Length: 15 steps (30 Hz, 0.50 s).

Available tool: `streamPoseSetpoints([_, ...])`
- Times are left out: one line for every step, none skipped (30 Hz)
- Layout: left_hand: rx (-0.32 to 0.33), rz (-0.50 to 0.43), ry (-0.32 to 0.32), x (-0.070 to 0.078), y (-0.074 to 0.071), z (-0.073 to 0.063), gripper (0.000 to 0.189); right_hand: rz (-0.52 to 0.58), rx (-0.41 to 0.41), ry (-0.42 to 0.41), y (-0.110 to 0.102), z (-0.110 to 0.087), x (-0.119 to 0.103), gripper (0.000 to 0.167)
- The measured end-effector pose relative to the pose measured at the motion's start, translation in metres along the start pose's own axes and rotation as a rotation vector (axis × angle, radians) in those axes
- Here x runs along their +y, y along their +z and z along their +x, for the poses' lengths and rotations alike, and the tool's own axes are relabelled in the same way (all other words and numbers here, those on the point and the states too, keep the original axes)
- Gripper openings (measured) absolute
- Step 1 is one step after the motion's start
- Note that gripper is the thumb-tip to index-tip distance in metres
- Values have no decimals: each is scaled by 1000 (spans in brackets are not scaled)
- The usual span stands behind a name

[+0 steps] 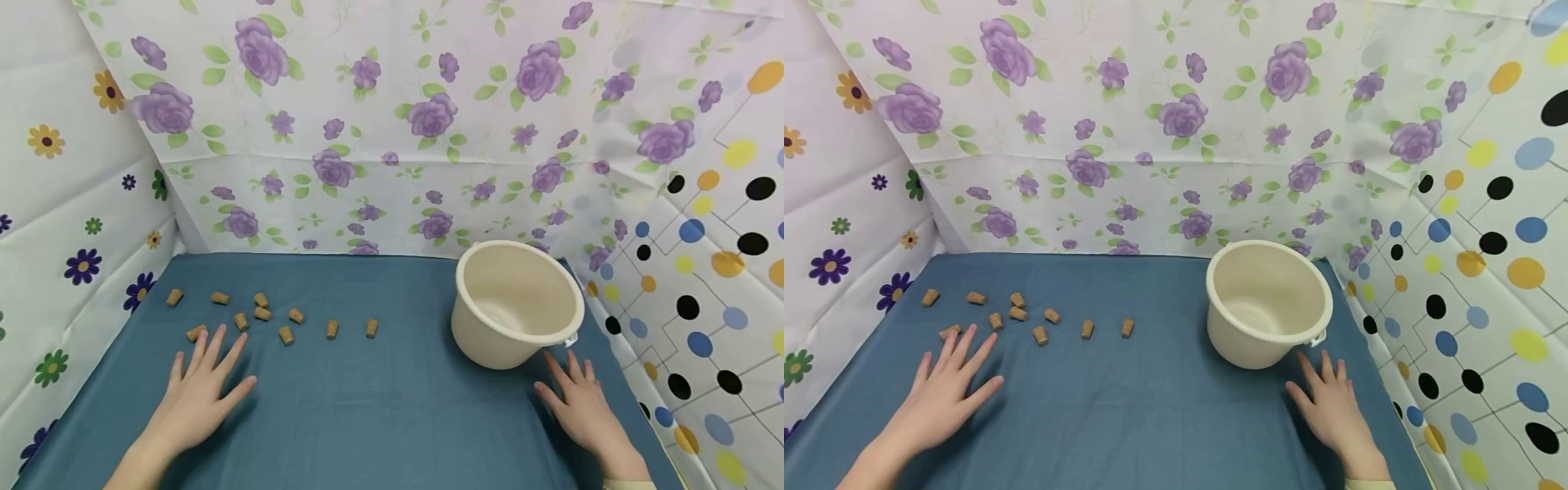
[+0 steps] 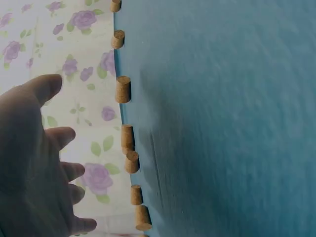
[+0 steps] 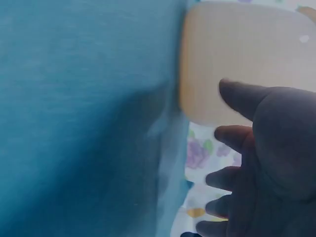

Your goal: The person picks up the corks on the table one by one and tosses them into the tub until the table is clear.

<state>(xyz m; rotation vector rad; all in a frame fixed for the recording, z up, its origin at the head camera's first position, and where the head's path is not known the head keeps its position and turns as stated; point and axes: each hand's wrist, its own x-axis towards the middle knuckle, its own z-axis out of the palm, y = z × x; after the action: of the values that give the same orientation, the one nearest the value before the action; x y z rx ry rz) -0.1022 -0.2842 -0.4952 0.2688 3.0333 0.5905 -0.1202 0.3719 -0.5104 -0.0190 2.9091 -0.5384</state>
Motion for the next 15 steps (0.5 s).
streamPoseSetpoints([15, -9, 0, 2, -1, 1, 84, 10, -6, 5, -3, 0, 0, 81])
streamPoseSetpoints([32, -18, 0, 4, -2, 2, 82, 21, -11, 10, -6, 0, 1, 76])
streamPoseSetpoints([53, -28, 1, 6, -2, 3, 79, 29, -13, 17, -9, 0, 2, 72])
streamPoseSetpoints([75, -38, 3, 8, -3, 4, 76, 34, -10, 26, -12, 0, 3, 68])
streamPoseSetpoints([97, -50, 3, 10, -5, 5, 73, 41, -6, 42, -16, 0, 4, 64])
streamPoseSetpoints([120, -63, 2, 12, -6, 5, 69, 47, 5, 60, -19, 1, 6, 62])
streamPoseSetpoints([140, -78, 1, 14, -6, 6, 66, 56, 18, 80, -22, 1, 7, 62])
streamPoseSetpoints([160, -89, -1, 16, -7, 7, 63, 67, 34, 104, -26, 1, 8, 62])
streamPoseSetpoints([180, -100, -1, 18, -8, 7, 61, 81, 54, 126, -29, 1, 9, 64])
streamPoseSetpoints([199, -110, -3, 20, -8, 8, 59, 101, 76, 147, -32, 2, 9, 65])
streamPoseSetpoints([216, -119, -5, 22, -8, 9, 58, 124, 102, 166, -36, 2, 8, 66])
streamPoseSetpoints([232, -126, -3, 24, -8, 9, 56, 148, 131, 181, -39, 2, 7, 67])
streamPoseSetpoints([249, -131, 1, 26, -8, 10, 54, 173, 161, 194, -43, 2, 5, 67])
streamPoseSetpoints([265, -134, 5, 27, -8, 11, 52, 199, 194, 206, -46, 2, 3, 66])
streamPoseSetpoints([279, -138, 12, 29, -7, 12, 51, 223, 231, 212, -49, 1, 0, 65])
